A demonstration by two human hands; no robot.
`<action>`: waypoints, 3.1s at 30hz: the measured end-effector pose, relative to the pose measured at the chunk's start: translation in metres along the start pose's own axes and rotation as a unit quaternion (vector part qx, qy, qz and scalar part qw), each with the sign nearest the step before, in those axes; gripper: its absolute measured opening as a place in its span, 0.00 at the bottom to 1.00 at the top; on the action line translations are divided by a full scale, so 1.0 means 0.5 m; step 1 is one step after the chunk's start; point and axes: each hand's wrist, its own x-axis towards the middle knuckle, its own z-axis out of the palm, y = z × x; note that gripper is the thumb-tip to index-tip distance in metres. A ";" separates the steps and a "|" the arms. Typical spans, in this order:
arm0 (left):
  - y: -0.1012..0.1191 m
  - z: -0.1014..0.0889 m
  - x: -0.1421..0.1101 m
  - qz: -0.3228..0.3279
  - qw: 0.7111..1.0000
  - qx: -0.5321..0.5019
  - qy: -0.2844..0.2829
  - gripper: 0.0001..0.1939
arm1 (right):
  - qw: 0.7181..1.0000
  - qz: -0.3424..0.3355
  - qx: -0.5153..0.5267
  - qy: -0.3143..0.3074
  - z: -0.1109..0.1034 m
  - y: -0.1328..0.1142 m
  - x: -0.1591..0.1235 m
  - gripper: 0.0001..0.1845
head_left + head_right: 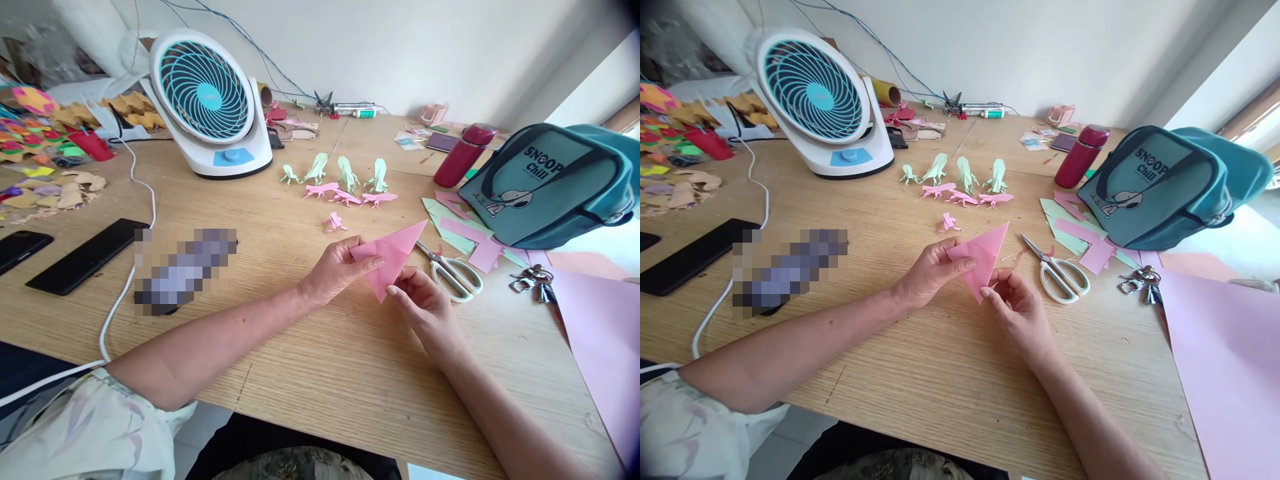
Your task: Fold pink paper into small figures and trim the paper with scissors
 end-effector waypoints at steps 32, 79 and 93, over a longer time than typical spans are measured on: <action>-0.023 -0.020 -0.014 0.425 0.811 0.402 0.011 0.04 | 0.990 -0.136 -0.042 0.013 -0.004 0.008 -0.023 0.14; -0.017 -0.018 0.002 -0.033 0.993 0.058 -0.094 0.17 | 0.969 -0.203 -0.128 -0.056 -0.004 -0.017 -0.021 0.08; -0.021 -0.015 0.001 -0.079 0.993 -0.013 -0.081 0.20 | 0.988 -0.115 -0.085 -0.049 -0.003 -0.012 -0.021 0.07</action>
